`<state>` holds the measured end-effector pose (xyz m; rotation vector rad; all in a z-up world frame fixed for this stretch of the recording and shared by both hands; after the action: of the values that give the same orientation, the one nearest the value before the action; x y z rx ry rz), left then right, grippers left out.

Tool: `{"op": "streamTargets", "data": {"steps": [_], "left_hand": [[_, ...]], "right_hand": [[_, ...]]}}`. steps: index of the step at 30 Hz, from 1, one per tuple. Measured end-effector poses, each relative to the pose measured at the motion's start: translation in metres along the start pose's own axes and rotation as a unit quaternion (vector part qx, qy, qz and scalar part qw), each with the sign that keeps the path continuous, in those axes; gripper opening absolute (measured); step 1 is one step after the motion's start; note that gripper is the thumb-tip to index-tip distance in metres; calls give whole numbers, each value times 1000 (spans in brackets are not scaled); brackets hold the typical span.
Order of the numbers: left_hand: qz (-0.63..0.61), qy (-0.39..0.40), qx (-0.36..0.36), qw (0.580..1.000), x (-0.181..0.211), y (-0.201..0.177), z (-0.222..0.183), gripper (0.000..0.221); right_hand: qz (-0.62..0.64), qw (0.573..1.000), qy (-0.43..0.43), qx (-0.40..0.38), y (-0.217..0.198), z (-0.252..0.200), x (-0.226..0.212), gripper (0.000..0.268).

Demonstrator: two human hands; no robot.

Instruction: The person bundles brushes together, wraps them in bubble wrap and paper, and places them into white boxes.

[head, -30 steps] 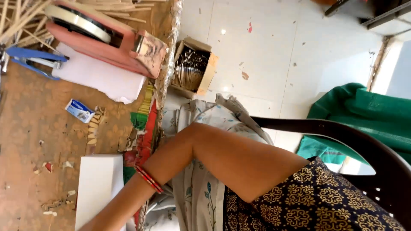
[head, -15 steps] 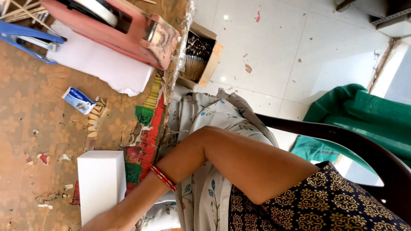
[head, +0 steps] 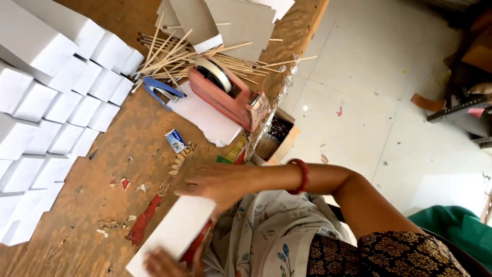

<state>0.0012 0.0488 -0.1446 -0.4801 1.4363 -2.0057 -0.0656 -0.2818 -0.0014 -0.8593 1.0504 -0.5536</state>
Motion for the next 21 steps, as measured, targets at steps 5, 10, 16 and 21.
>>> {"op": "streamTargets", "data": {"steps": [5,10,16,21], "left_hand": [[-86,95,74,989,111,-71,75,64],[-414,161,112,889,82,-109,134,42],[-619,66,199,757,65,-162,181,60],[-479,46,147,864,73,-170,189,52]], "right_hand": [[136,978,149,-44,-39,-80,-50,86],[-14,880,222,419,-61,-127,32,35],[92,856,333,384,-76,-137,94,29],[180,860,265,398,-77,-134,104,11]]}}
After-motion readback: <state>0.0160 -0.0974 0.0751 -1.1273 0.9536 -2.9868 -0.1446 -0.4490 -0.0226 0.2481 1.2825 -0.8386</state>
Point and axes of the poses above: each hand's wrist, its own z-axis towards the middle knuckle, its own y-axis out of the palm, x = y × z, the point moved 1 cm from there along z, towards the middle knuckle, and after that the axes turned 6 degrees about -x, right-handed, at the moved point
